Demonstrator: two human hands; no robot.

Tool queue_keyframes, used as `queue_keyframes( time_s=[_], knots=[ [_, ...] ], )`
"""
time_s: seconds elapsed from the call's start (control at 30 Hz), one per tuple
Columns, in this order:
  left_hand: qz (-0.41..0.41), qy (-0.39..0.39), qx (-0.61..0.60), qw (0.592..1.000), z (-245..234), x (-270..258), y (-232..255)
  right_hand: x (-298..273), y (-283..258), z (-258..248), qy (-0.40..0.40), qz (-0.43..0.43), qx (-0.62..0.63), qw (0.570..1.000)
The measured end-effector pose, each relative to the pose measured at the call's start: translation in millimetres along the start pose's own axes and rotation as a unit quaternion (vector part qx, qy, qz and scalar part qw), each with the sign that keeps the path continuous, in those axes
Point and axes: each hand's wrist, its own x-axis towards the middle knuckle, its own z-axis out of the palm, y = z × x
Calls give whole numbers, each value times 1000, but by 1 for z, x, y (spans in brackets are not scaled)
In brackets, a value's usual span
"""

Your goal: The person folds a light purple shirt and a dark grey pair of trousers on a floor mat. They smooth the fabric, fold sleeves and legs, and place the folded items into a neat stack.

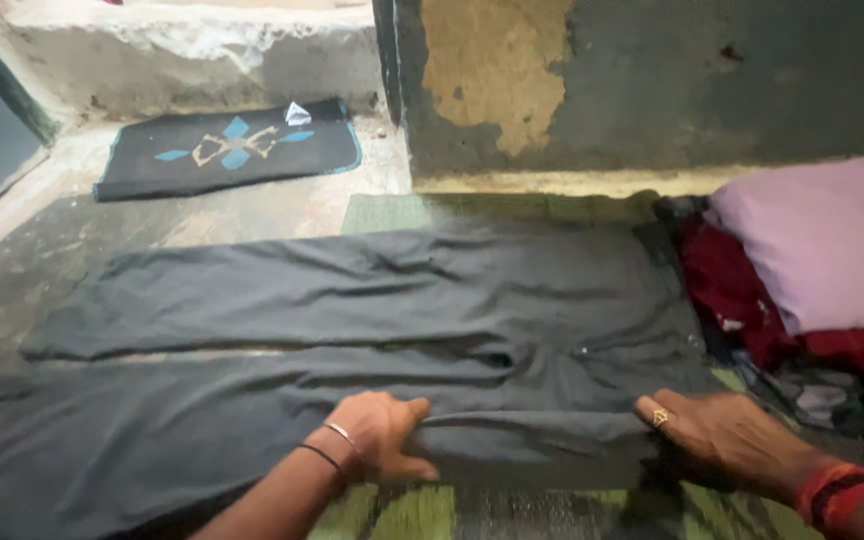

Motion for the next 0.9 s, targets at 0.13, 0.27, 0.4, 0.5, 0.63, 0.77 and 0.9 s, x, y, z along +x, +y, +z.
queue_keyframes(
  time_s=[0.13, 0.27, 0.4, 0.5, 0.63, 0.77, 0.9],
  knots=[
    [-39, -41, 9, 998, -21, 21, -61, 14, 49, 4, 168, 29, -1, 985],
    [-114, -164, 2, 980, -36, 25, -137, 27, 129, 18, -125, 304, 220, 918],
    [-133, -164, -105, 972, -60, 9, -216, 45, 193, 17, -194, 314, 304, 878],
    [-185, -24, -218, 958, -92, 15, -253, 76, 215, -16, -95, 292, 315, 898],
    [-224, 195, -148, 943, -138, 64, -246, 162, 205, -86, -16, 352, 75, 933],
    [-265, 374, 34, 888, -126, 101, -176, 198, 143, -106, 184, 348, -24, 919],
    [-29, 280, 70, 957, -83, 103, -106, 185, 87, -64, 135, 172, -20, 976]
  ],
)
